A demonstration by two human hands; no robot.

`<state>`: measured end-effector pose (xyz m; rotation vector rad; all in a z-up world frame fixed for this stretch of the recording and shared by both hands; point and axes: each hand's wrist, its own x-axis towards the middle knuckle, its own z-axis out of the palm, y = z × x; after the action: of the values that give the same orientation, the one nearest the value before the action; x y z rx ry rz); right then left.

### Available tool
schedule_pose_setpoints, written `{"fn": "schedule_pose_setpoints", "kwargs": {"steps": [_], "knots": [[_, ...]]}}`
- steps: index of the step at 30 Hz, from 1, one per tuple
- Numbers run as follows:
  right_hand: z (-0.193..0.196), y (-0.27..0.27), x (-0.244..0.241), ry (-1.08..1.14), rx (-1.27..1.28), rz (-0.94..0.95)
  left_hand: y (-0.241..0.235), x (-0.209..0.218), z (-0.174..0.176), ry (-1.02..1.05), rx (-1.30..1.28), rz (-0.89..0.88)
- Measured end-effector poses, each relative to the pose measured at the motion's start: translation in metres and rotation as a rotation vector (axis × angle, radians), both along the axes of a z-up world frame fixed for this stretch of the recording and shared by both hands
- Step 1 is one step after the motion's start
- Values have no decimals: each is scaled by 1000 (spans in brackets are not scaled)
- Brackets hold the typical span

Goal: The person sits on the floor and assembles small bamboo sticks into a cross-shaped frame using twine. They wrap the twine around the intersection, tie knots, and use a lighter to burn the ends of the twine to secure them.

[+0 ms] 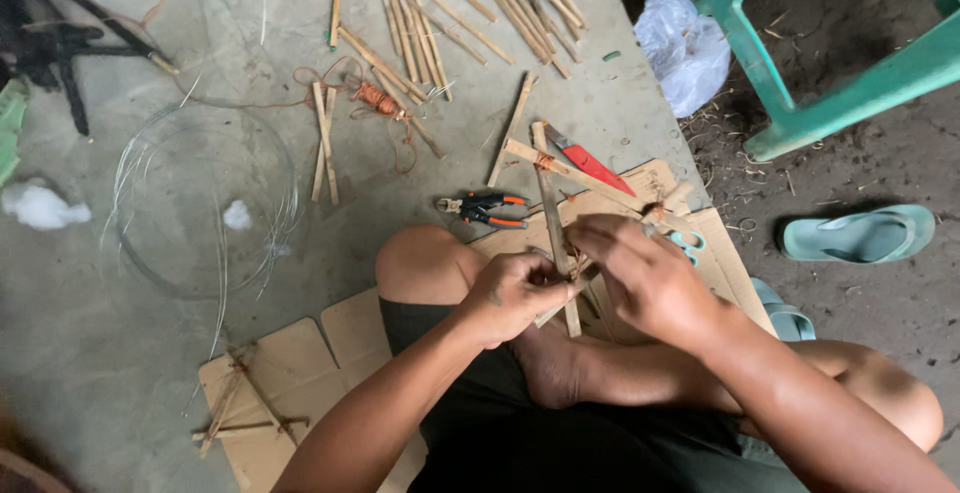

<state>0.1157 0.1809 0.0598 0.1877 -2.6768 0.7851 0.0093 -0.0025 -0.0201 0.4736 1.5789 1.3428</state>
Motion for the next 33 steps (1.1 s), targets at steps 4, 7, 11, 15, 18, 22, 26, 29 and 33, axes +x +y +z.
{"fn": "schedule_pose_setpoints", "kwargs": {"steps": [4, 7, 11, 15, 18, 22, 26, 29, 33], "knots": [[-1, 6, -13, -263, -180, -183, -2, 0, 3, -139, 68, -14], [0, 4, -22, -369, -135, -182, -5, 6, 2, 1, -37, -77], [-2, 8, -22, -226, 12, -95, 2, 4, -4, -62, 19, 2], [-27, 19, 12, 219, -258, -225, 8, -4, -14, -75, 111, 111], [-72, 11, 24, 145, -912, -447, 14, -6, -19, -156, 143, 138], [-140, -12, 24, -336, -1473, -272, 20, -2, -19, -279, 266, 85], [-189, -28, 6, -214, -1252, -128, 26, -14, -9, -384, 262, 152], [-201, -36, 9, -172, -1548, -142, 17, -35, 6, -368, 178, 252], [-198, -24, 26, -447, -1412, -393, 6, -63, 25, -347, 141, 305]]}}
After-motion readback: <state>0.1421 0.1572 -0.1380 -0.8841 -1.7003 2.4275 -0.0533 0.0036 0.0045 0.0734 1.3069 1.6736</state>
